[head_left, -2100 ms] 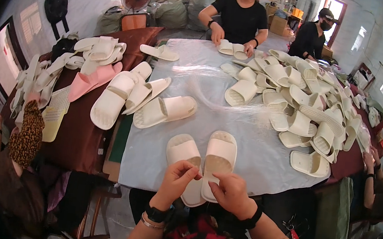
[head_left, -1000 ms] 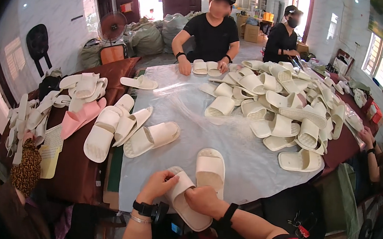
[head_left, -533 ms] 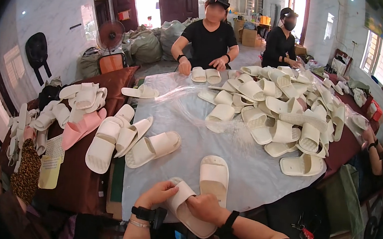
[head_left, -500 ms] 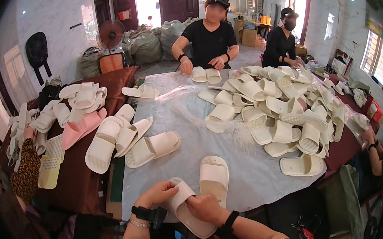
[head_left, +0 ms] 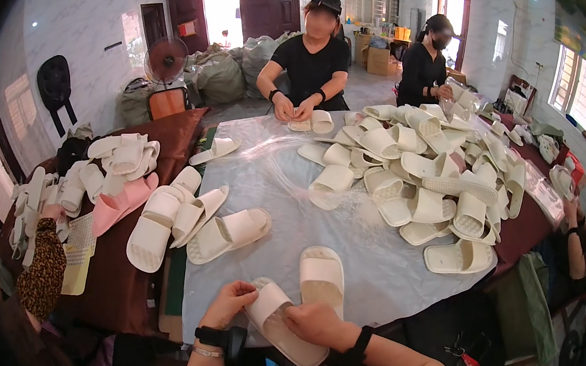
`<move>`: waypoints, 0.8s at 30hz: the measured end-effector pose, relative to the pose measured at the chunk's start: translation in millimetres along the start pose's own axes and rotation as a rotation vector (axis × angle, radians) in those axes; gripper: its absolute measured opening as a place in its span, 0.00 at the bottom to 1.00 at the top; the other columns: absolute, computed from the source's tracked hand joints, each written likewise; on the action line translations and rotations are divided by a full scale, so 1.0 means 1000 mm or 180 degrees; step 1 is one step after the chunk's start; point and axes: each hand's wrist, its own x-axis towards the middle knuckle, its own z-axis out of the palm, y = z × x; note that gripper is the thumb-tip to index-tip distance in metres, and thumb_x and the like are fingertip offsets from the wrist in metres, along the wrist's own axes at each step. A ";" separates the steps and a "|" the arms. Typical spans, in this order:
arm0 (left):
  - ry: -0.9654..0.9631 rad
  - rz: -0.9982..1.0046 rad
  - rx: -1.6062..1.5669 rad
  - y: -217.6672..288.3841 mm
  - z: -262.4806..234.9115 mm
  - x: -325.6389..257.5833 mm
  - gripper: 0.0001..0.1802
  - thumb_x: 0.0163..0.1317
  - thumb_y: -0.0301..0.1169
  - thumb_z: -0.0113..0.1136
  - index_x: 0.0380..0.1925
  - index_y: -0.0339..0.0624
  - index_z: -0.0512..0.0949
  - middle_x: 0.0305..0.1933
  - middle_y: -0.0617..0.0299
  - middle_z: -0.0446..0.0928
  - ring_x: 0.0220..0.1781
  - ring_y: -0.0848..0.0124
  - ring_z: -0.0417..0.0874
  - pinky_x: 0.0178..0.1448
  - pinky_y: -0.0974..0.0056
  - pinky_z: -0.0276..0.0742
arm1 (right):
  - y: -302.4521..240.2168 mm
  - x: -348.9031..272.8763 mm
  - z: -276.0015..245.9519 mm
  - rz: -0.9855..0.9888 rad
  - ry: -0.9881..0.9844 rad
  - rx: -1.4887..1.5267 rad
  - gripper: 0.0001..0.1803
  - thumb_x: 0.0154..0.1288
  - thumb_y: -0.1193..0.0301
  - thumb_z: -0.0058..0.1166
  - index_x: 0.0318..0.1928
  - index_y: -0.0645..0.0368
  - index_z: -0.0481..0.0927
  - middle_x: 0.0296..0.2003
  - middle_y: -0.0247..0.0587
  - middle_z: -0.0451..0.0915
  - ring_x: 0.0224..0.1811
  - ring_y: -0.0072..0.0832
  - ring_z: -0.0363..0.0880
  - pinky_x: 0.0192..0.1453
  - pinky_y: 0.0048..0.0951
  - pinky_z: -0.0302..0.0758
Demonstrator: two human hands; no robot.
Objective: Inspecting and cleaning manufactured slippers at a workstation.
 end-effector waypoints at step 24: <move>0.2054 0.1980 -0.1437 0.000 0.019 0.025 0.10 0.59 0.21 0.62 0.40 0.37 0.75 0.35 0.64 0.77 0.35 0.79 0.76 0.41 0.73 0.74 | 0.019 0.037 -0.016 0.0128 -0.1544 -0.0279 0.20 0.64 0.66 0.45 0.56 0.48 0.74 0.30 0.54 0.82 0.31 0.52 0.81 0.36 0.50 0.77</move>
